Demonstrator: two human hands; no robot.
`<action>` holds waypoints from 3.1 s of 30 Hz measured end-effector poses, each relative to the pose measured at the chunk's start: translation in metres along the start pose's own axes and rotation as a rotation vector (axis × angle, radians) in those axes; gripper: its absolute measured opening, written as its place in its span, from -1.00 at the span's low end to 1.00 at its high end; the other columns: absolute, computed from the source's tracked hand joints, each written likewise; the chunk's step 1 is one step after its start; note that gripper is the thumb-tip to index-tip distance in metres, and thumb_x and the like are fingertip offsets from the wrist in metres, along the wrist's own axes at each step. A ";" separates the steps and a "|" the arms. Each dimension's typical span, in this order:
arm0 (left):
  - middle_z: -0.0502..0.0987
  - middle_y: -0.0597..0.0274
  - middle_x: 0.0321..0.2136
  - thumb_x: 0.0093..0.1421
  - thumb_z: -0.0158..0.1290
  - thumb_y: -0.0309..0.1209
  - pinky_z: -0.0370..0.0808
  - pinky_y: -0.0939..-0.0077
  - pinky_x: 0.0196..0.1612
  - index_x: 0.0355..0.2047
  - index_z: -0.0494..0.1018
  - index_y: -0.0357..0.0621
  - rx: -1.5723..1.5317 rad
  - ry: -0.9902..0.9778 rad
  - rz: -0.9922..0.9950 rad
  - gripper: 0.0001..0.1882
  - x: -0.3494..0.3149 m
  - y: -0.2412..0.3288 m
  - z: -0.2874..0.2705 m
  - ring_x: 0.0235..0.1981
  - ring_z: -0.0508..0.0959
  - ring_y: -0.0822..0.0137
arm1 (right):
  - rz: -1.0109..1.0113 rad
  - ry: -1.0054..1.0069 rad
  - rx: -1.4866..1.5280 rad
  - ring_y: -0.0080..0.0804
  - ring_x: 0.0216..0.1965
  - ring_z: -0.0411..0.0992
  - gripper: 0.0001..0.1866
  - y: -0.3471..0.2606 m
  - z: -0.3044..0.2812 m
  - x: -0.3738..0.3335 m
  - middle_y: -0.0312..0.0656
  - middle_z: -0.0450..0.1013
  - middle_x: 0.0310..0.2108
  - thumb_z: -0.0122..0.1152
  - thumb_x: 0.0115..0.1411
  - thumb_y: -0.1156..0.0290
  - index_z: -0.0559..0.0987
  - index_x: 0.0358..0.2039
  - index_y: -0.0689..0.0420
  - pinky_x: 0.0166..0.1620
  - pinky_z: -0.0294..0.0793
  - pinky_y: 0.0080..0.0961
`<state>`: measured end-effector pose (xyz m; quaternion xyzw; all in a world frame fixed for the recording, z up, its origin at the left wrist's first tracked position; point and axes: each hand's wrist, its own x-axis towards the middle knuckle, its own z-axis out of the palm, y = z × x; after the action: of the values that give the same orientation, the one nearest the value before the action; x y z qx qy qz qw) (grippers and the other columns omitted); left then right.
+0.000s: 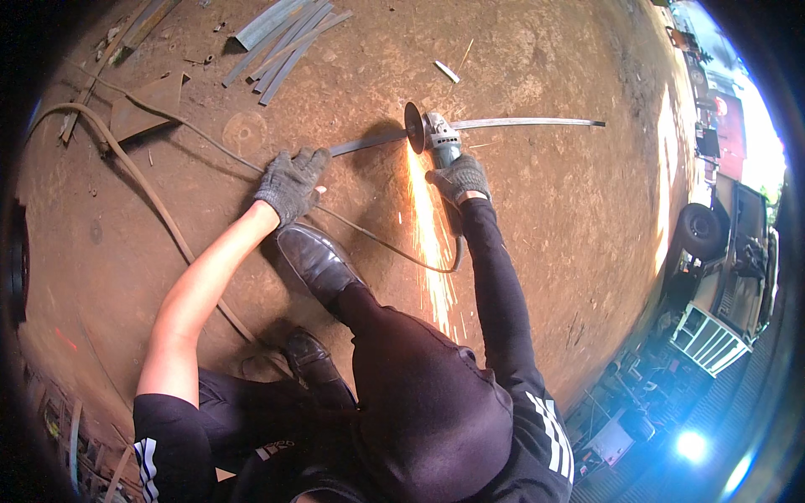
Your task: The person kneels on the ground and uses an angle grinder to cut metal rods into shorter pieces. They repeatedly position the rods, cut them, and set the cut pieces aside on the floor.
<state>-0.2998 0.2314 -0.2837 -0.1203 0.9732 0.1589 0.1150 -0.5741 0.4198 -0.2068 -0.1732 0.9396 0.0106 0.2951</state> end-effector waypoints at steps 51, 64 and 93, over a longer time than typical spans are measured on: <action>0.34 0.10 0.25 0.24 0.09 -0.12 0.29 0.17 0.12 0.33 0.19 -0.22 -0.010 -0.036 -0.019 -0.26 -0.005 0.002 -0.010 0.15 0.38 0.17 | -0.038 0.027 0.100 -0.06 -0.16 0.62 -0.38 0.005 0.014 0.000 0.11 0.61 -0.23 0.46 -0.17 0.14 0.62 -0.13 0.29 -0.09 0.56 -0.23; 0.45 0.07 0.09 0.20 0.15 -0.11 0.32 0.25 0.01 0.29 0.20 -0.22 0.029 0.127 0.008 -0.25 -0.010 -0.004 0.008 0.06 0.45 0.20 | 0.001 0.013 0.129 -0.07 -0.23 0.63 -0.43 0.002 0.018 -0.006 0.15 0.62 -0.30 0.49 -0.20 0.16 0.65 -0.24 0.35 -0.13 0.58 -0.24; 0.47 0.12 0.06 0.22 0.12 -0.08 0.32 0.25 -0.01 0.31 0.18 -0.21 0.045 0.071 0.001 -0.25 -0.005 0.002 0.000 0.07 0.44 0.24 | 0.004 0.055 0.068 -0.05 -0.17 0.62 -0.38 0.011 0.014 -0.009 0.14 0.62 -0.24 0.49 -0.20 0.14 0.64 -0.16 0.31 -0.07 0.57 -0.23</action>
<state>-0.2954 0.2339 -0.2817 -0.1226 0.9801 0.1325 0.0830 -0.5629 0.4343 -0.2147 -0.1614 0.9475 -0.0254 0.2750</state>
